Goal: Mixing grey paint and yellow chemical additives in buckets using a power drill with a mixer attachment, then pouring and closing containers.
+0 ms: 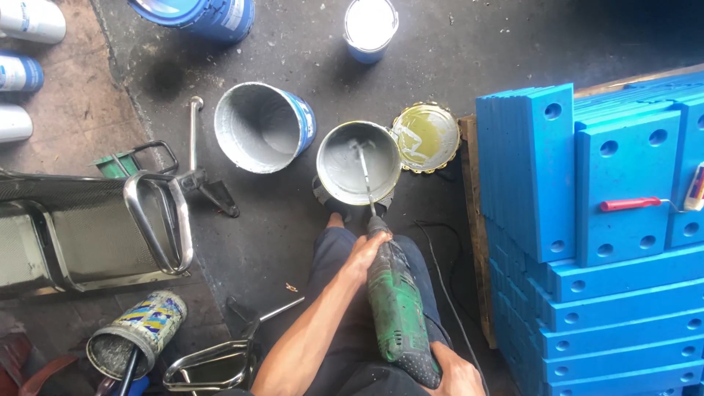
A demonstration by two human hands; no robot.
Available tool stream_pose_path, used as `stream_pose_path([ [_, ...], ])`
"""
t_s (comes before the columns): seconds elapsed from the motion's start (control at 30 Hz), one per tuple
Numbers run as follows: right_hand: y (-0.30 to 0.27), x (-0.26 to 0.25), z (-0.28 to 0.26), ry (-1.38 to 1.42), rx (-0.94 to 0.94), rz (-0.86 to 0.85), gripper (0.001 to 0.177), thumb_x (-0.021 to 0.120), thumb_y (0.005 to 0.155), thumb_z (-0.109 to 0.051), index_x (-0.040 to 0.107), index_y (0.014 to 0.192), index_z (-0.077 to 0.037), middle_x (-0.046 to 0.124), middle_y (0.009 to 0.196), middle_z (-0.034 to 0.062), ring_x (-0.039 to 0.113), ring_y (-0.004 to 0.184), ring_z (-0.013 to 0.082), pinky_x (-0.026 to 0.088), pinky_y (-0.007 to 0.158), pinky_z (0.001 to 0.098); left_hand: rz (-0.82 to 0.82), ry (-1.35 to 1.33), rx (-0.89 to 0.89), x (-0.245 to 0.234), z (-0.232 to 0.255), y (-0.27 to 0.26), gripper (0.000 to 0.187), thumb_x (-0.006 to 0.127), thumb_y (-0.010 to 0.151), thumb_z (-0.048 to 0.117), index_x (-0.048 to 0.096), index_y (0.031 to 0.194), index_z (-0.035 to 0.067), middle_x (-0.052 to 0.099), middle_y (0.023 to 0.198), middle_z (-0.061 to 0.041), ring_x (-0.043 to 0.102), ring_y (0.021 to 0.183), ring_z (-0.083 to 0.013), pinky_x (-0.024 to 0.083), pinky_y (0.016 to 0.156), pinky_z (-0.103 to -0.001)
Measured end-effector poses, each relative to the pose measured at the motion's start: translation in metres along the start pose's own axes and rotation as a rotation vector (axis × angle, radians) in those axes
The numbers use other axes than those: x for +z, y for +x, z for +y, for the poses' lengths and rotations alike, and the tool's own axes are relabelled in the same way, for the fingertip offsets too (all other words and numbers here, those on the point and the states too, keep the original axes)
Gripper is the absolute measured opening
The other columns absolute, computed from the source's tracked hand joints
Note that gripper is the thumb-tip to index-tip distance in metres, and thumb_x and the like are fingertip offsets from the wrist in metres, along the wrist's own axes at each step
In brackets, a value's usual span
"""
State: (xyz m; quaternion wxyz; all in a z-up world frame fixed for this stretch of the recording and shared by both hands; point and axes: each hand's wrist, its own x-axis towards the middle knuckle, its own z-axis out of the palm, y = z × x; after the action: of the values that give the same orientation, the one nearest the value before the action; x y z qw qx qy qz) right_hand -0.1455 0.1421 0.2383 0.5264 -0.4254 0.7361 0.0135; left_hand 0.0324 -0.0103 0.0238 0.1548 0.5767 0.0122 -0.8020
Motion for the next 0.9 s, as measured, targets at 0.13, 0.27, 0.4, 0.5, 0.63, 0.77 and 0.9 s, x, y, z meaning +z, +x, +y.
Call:
stream_pose_path([
  [0.13, -0.003, -0.008, -0.015, 0.025, 0.027, 0.022, 0.052, 0.089, 0.061, -0.042, 0.075, 0.106, -0.019, 0.077, 0.087, 0.0155, 0.076, 0.093, 0.0348, 0.058, 0.079, 0.0435, -0.026, -0.033, 0.044, -0.003, -0.004, 0.001, 0.025, 0.071, 0.085, 0.018, 0.07, 0.105, 0.004, 0.067, 0.087, -0.008, 0.068, 0.07, -0.0196, 0.059, 0.063, -0.038],
  [0.27, 0.001, -0.007, -0.011, 0.02, 0.029, -0.019, 0.054, 0.089, 0.061, -0.042, 0.073, 0.107, -0.018, 0.076, 0.09, 0.0157, 0.076, 0.092, 0.0339, 0.058, 0.08, 0.0428, -0.017, -0.008, 0.041, 0.002, 0.004, -0.003, 0.022, 0.071, 0.085, 0.017, 0.069, 0.103, 0.005, 0.067, 0.085, -0.009, 0.067, 0.067, -0.0204, 0.059, 0.06, -0.038],
  [0.4, 0.003, 0.0, 0.0, -0.039, 0.05, -0.037, 0.05, 0.088, 0.065, -0.041, 0.074, 0.107, -0.018, 0.076, 0.091, 0.0158, 0.075, 0.097, 0.0334, 0.058, 0.083, 0.0419, -0.02, -0.031, 0.047, -0.001, 0.003, -0.005, 0.023, 0.071, 0.086, 0.018, 0.069, 0.103, 0.003, 0.066, 0.084, -0.008, 0.066, 0.065, -0.019, 0.058, 0.058, -0.037],
  [0.5, 0.004, -0.008, -0.013, 0.047, -0.005, -0.019, 0.061, 0.09, 0.059, -0.037, 0.073, 0.114, -0.018, 0.077, 0.102, 0.0157, 0.074, 0.099, 0.0344, 0.057, 0.085, 0.0421, -0.022, 0.0, 0.03, 0.002, 0.01, -0.009, 0.025, 0.07, 0.083, 0.019, 0.069, 0.104, 0.004, 0.066, 0.084, -0.007, 0.066, 0.063, -0.0188, 0.059, 0.057, -0.036],
  [0.63, 0.003, 0.005, 0.007, 0.047, -0.044, 0.005, 0.063, 0.09, 0.06, -0.038, 0.073, 0.116, -0.016, 0.077, 0.1, 0.0156, 0.074, 0.102, 0.0337, 0.057, 0.087, 0.0416, -0.006, -0.015, 0.037, -0.003, -0.002, 0.002, 0.028, 0.073, 0.083, 0.019, 0.067, 0.104, 0.0, 0.066, 0.084, -0.009, 0.066, 0.064, -0.0199, 0.059, 0.057, -0.037],
  [0.77, 0.0, -0.008, -0.008, 0.066, -0.022, -0.026, 0.064, 0.09, 0.06, -0.037, 0.072, 0.118, -0.016, 0.077, 0.104, 0.0146, 0.074, 0.103, 0.0327, 0.057, 0.088, 0.041, 0.037, 0.017, 0.048, -0.002, -0.003, -0.002, 0.03, 0.073, 0.082, 0.019, 0.066, 0.104, -0.001, 0.066, 0.083, -0.01, 0.066, 0.063, -0.0204, 0.059, 0.056, -0.038],
  [0.9, -0.001, -0.011, -0.011, 0.074, 0.028, -0.05, 0.067, 0.095, 0.06, -0.042, 0.072, 0.118, -0.017, 0.078, 0.103, 0.0133, 0.076, 0.101, 0.0309, 0.058, 0.088, 0.04, 0.144, 0.069, 0.014, 0.009, 0.006, -0.009, 0.03, 0.074, 0.082, 0.019, 0.063, 0.103, 0.002, 0.066, 0.083, -0.011, 0.066, 0.063, -0.0221, 0.059, 0.056, -0.041],
])
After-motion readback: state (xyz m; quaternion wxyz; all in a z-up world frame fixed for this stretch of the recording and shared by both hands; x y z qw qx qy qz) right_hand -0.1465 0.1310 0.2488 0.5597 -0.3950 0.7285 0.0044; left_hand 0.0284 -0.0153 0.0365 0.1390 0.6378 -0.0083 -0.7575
